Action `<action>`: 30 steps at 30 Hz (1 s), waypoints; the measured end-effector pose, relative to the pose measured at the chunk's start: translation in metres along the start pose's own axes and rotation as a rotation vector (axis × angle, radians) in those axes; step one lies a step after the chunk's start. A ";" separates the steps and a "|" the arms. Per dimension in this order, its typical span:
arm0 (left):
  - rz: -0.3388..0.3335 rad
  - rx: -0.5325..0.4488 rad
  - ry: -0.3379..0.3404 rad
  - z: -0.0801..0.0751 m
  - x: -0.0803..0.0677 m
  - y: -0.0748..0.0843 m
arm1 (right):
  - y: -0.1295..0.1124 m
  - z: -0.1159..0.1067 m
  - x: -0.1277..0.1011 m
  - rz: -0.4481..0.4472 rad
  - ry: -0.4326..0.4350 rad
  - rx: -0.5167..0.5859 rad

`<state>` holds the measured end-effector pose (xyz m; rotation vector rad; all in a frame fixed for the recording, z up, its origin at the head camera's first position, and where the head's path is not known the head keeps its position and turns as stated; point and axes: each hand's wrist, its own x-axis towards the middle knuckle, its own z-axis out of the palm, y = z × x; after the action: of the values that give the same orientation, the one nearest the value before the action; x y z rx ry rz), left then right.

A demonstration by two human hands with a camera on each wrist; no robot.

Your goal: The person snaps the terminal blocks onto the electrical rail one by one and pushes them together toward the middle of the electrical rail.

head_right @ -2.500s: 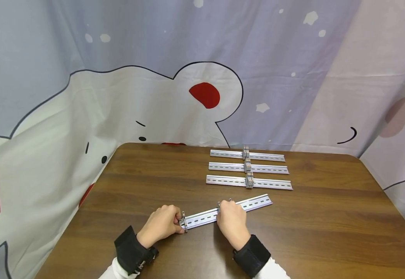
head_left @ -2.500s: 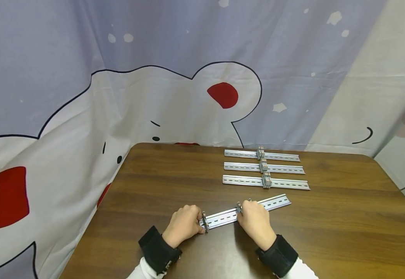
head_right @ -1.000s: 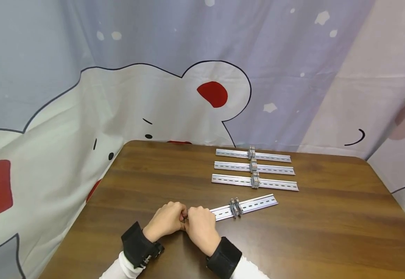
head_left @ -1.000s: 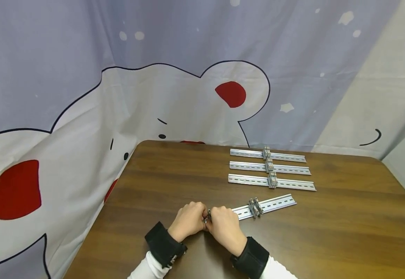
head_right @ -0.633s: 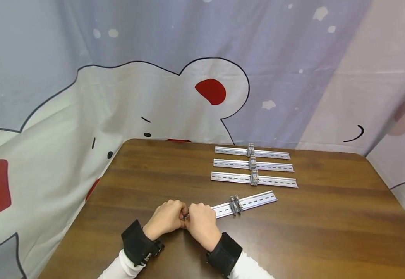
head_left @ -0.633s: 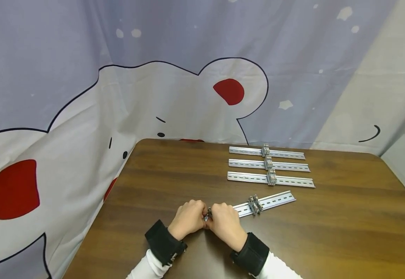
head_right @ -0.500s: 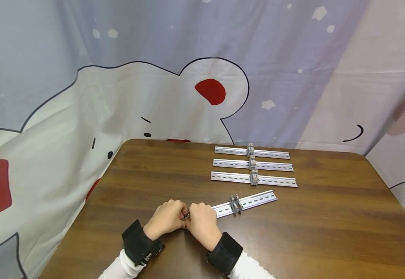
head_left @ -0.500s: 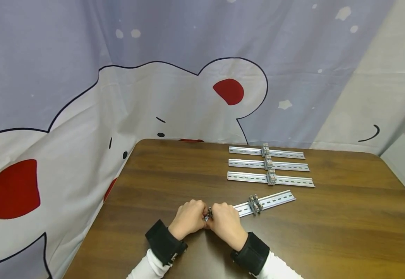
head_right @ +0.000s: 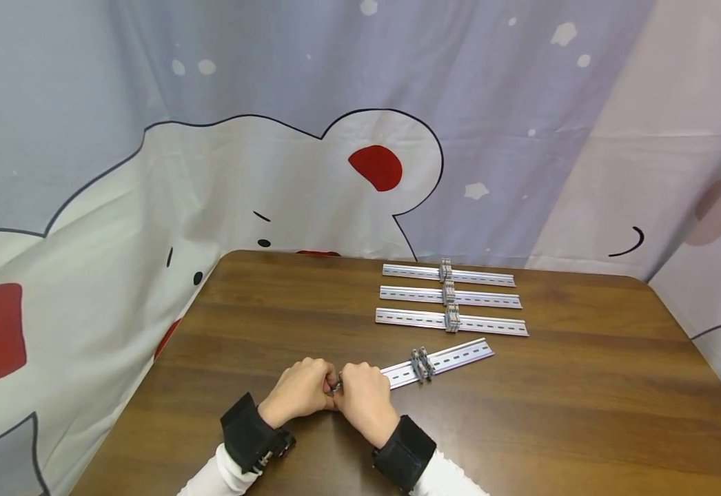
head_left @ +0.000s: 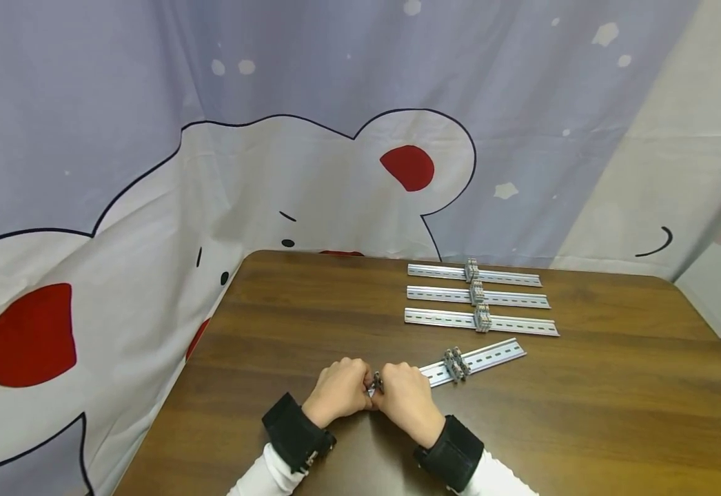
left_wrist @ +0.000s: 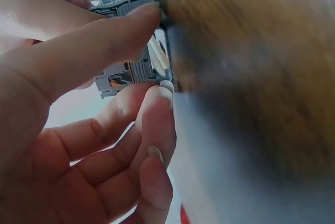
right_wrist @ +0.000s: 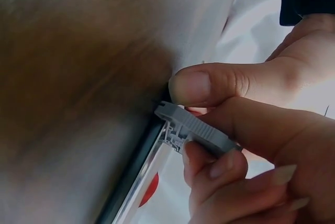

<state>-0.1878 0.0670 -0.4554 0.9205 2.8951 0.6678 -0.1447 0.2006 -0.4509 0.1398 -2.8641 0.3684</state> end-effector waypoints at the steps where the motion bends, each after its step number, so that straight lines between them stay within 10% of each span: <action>1: 0.004 -0.002 0.002 0.000 0.000 0.000 | 0.000 0.000 0.000 -0.002 0.006 -0.004; 30: -0.001 -0.019 -0.042 0.001 0.002 -0.004 | 0.032 -0.013 -0.002 0.095 0.033 -0.029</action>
<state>-0.1913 0.0652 -0.4583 0.9201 2.8470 0.6662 -0.1442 0.2353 -0.4471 -0.0070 -2.8486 0.3444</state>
